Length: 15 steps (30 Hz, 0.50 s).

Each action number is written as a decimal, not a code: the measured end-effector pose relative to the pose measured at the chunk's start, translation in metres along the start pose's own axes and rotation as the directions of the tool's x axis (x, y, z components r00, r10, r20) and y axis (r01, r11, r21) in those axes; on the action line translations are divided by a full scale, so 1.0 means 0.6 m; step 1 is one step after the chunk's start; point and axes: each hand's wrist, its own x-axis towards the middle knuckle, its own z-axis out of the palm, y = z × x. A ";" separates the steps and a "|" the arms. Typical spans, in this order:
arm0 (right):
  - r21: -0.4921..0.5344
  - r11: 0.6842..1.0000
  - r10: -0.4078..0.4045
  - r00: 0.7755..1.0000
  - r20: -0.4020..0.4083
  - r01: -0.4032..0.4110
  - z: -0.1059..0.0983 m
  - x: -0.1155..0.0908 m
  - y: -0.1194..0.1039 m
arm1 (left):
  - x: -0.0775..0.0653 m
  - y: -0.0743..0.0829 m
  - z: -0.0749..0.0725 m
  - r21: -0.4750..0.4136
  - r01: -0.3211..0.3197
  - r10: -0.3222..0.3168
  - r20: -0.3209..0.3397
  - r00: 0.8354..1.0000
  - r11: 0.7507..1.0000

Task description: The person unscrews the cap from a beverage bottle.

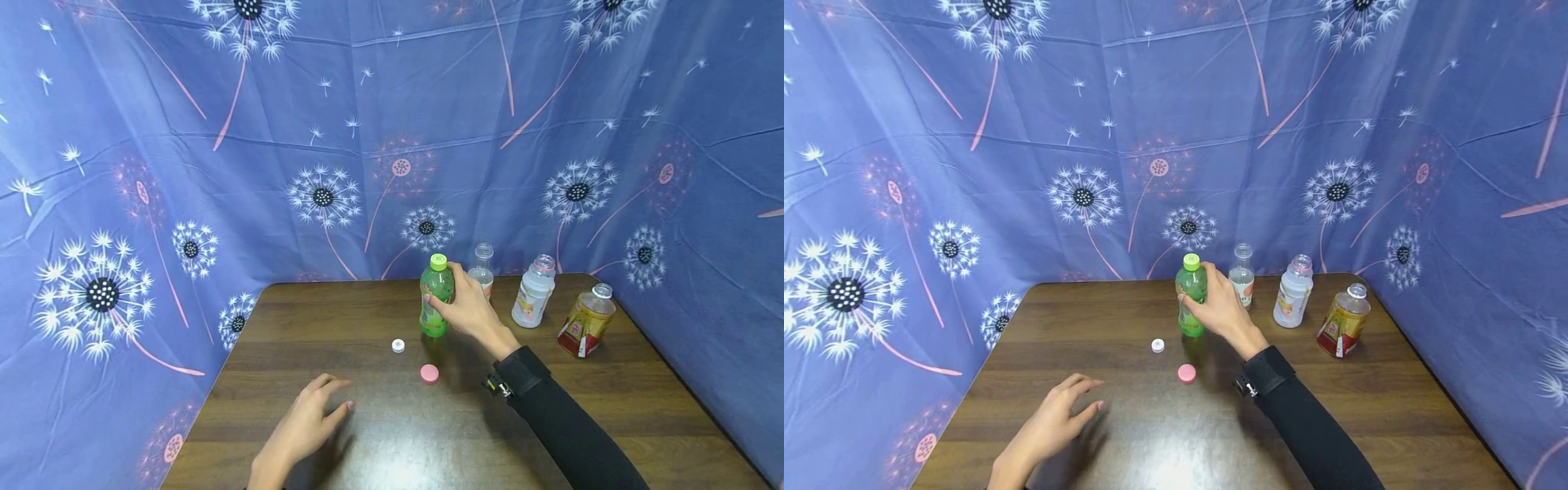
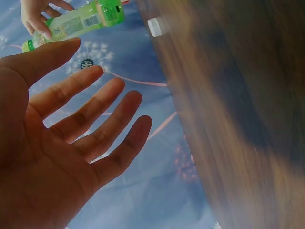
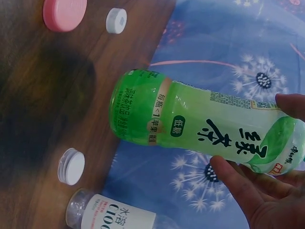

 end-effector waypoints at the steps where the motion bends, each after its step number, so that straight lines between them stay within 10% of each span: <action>1: -0.004 1.000 0.006 1.000 -0.006 -0.006 0.002 0.005 0.002 | 0.001 -0.002 -0.001 0.002 0.005 -0.005 0.001 1.000 1.000; 15: -0.029 0.993 0.112 0.994 -0.010 -0.112 0.041 0.052 0.037 | 0.031 -0.033 -0.001 0.046 0.075 -0.078 0.062 0.995 0.996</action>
